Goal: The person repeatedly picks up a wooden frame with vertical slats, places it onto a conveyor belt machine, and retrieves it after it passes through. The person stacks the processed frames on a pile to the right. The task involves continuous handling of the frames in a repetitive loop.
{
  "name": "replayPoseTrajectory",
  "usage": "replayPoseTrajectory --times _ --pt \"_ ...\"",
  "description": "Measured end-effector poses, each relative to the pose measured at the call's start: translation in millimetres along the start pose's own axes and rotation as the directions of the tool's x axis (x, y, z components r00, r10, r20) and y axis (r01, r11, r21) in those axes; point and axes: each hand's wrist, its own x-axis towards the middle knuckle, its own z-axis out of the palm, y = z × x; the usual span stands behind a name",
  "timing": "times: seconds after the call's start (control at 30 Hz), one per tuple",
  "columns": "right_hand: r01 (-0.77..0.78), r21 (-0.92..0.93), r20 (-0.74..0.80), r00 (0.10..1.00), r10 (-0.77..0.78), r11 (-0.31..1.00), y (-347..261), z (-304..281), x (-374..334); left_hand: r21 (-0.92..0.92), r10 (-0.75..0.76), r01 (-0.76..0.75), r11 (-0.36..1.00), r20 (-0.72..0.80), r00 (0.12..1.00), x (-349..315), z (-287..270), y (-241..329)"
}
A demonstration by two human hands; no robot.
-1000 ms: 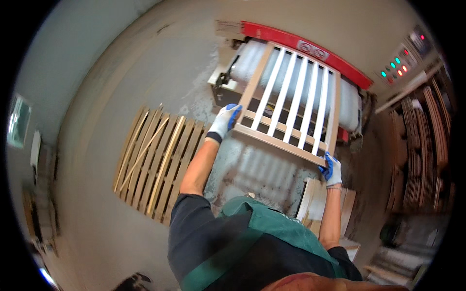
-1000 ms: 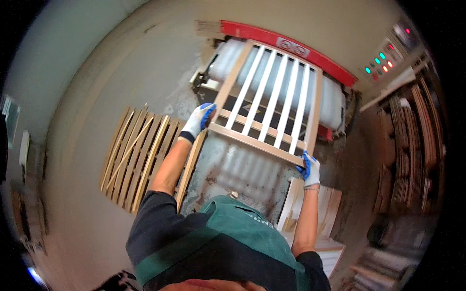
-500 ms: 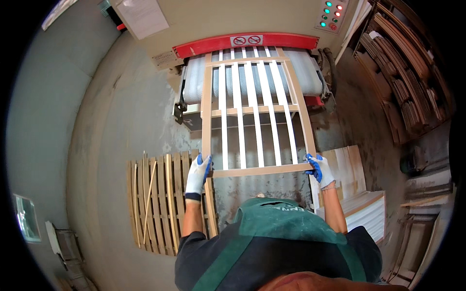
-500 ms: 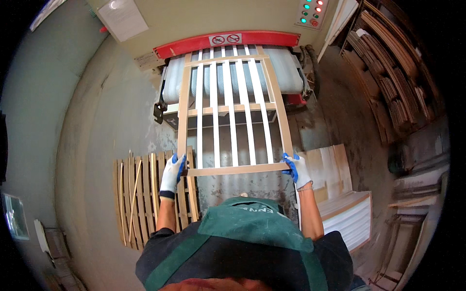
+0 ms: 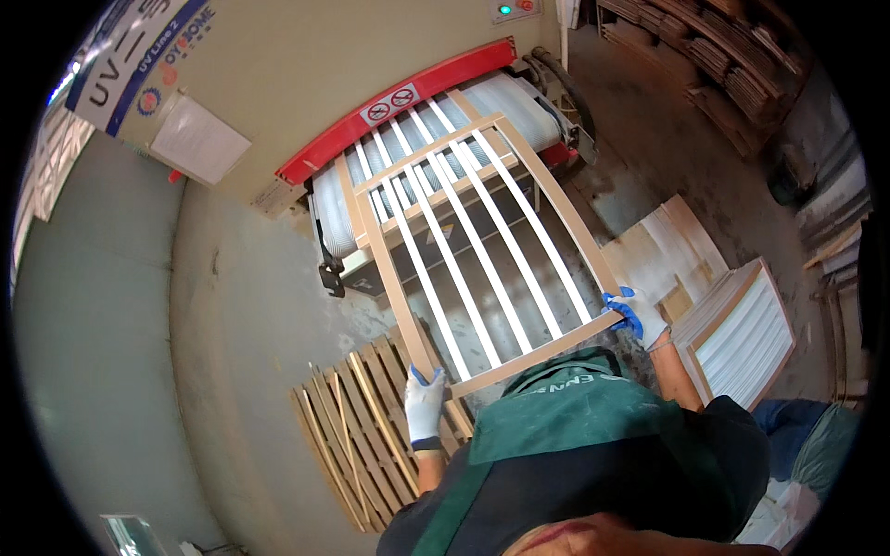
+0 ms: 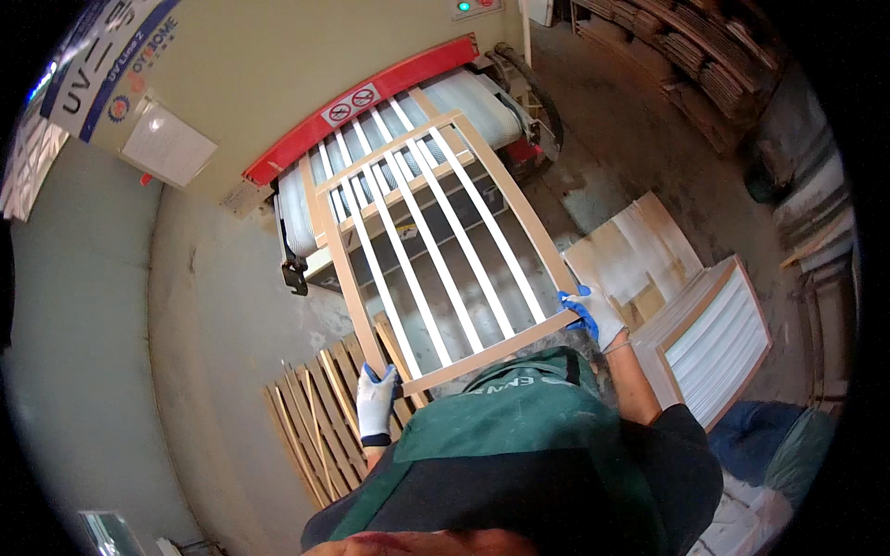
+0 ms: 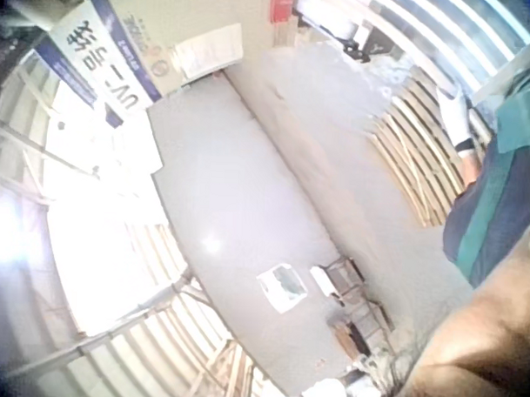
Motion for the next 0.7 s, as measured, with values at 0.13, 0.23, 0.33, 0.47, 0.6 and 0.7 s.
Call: replayPoseTrajectory --times 0.13,0.23,0.33,0.47,0.6,0.7 --pt "-0.005 0.034 0.019 1.0 0.005 0.999 22.3 -18.4 12.3 0.036 -0.014 0.013 0.999 0.019 1.0 -3.0 0.8 -4.3" --pt "0.011 0.016 0.032 0.999 -0.011 1.0 20.9 -20.9 12.9 0.083 0.063 -0.061 0.995 -0.022 0.998 -3.5 5.4 -17.2" --pt "0.03 0.022 0.006 1.0 -0.031 0.999 19.1 -18.2 8.9 0.048 0.007 -0.007 0.999 -0.001 1.0 -27.1 -2.5 36.6" --pt "0.0 0.06 -0.025 1.0 0.001 0.998 19.4 -18.1 6.6 0.088 -0.026 0.025 0.996 0.011 1.0 -29.4 -3.8 42.0" --pt "0.039 0.022 -0.03 0.999 -0.038 0.999 15.2 -18.6 6.1 0.059 -0.034 0.033 0.998 0.015 0.999 -32.8 -0.6 43.9" --pt "0.066 0.016 -0.021 0.998 -0.066 0.998 22.6 -22.5 10.8 0.149 -0.082 0.076 0.986 0.037 0.996 -30.0 -3.8 47.9"
